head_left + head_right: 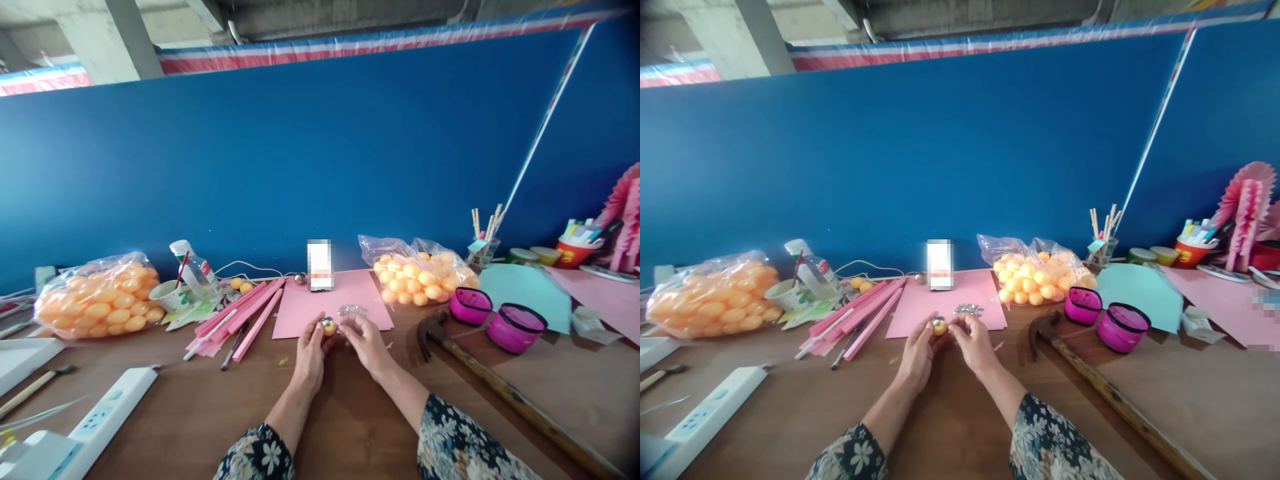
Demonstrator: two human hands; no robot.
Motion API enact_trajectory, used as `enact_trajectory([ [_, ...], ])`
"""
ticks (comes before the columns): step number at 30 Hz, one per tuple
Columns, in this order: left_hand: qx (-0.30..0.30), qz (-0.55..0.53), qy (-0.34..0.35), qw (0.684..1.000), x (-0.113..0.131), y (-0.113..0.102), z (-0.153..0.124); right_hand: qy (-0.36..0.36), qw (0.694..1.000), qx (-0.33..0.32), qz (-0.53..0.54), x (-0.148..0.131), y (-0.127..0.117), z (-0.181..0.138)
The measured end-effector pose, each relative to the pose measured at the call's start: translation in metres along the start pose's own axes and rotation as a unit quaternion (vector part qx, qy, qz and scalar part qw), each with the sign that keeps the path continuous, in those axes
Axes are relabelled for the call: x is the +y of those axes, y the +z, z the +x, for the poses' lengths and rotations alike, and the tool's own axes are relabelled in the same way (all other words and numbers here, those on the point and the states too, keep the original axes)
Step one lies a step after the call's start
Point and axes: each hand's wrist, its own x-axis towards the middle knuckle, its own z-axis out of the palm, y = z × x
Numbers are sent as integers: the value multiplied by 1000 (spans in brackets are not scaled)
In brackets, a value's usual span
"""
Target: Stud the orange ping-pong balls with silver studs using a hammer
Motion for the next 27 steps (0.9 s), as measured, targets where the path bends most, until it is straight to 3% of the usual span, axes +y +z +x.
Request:
enact_trajectory([
  [6,-2,0,2,1000,1,2,0,10,1000,-11,5,4,2,-1],
  [13,-1,12,3,1000,1,2,0,-31,999,-20,-39,4,0,0],
  [27,-12,30,4,999,1,2,-1,-12,1000,-4,-24,9,0,0],
])
